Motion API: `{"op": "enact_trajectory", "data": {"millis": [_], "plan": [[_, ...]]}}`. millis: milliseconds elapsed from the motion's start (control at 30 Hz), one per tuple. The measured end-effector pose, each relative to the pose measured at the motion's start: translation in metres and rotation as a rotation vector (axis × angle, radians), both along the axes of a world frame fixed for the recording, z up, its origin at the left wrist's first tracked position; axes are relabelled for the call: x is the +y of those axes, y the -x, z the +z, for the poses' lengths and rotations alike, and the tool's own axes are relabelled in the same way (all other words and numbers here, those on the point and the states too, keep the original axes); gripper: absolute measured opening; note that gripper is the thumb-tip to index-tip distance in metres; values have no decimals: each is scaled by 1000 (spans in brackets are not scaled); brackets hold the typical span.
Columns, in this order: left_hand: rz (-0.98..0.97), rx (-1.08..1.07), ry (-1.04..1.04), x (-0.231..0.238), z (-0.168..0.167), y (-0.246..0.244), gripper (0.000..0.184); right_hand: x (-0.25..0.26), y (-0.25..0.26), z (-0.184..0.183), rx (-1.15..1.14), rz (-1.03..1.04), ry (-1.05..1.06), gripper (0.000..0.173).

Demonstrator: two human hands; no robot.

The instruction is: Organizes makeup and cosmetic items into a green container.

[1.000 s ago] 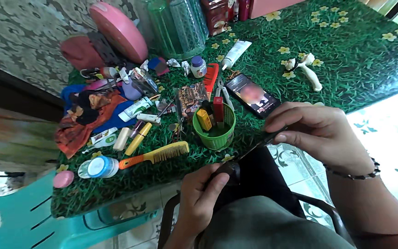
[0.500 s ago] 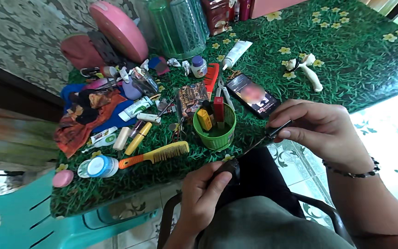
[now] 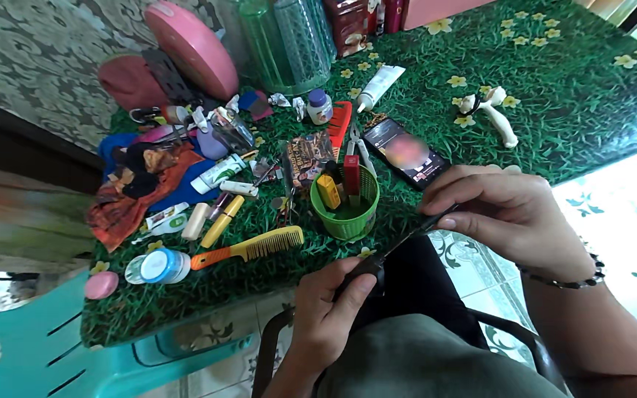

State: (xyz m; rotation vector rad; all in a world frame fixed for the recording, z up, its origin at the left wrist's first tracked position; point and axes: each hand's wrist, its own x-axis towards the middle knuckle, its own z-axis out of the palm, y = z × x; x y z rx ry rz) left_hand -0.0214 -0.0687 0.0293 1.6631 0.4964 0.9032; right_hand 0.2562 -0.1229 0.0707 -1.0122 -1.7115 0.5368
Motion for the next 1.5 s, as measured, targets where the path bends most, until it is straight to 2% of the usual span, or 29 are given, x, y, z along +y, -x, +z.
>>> {"op": "enact_trajectory", "data": {"millis": [200, 400, 533, 667, 767, 867, 933, 967, 1033, 1100, 1200, 1500], "plan": [[43, 16, -80, -1, 2, -6, 23, 4, 6, 3, -60, 73, -60, 10], [140, 78, -346, -4, 1, -16, 25, 6, 18, -6, -88, 122, -51, 12], [239, 128, -489, -5, 1, -22, 29, 5, 21, -13, -24, 90, 9, 14], [310, 156, -572, -3, 0, -24, 27, 3, 24, -24, 149, 94, 135, 20], [327, 130, -561, -3, -1, -26, 25, 2, 28, -32, 228, 100, 202, 24], [323, 103, -515, -2, -3, -27, 24, 3, 30, -35, 183, 65, 152, 26], [338, 98, -485, -1, -3, -27, 25, 3, 29, -35, 134, 97, 116, 38], [341, 95, -474, -1, -3, -26, 26, 3, 29, -36, 116, 101, 83, 37], [318, 67, -431, -1, -2, -26, 31, 4, 29, -40, 96, 67, 3, 23], [279, 33, -360, -3, -1, -25, 36, 4, 28, -44, 92, 36, -52, 15], [248, -12, -280, -3, -2, -24, 32, 5, 27, -46, 104, 21, -100, 13], [242, -81, -236, -3, -4, -25, 25, 2, 23, -51, 106, -22, -143, 12]]}}
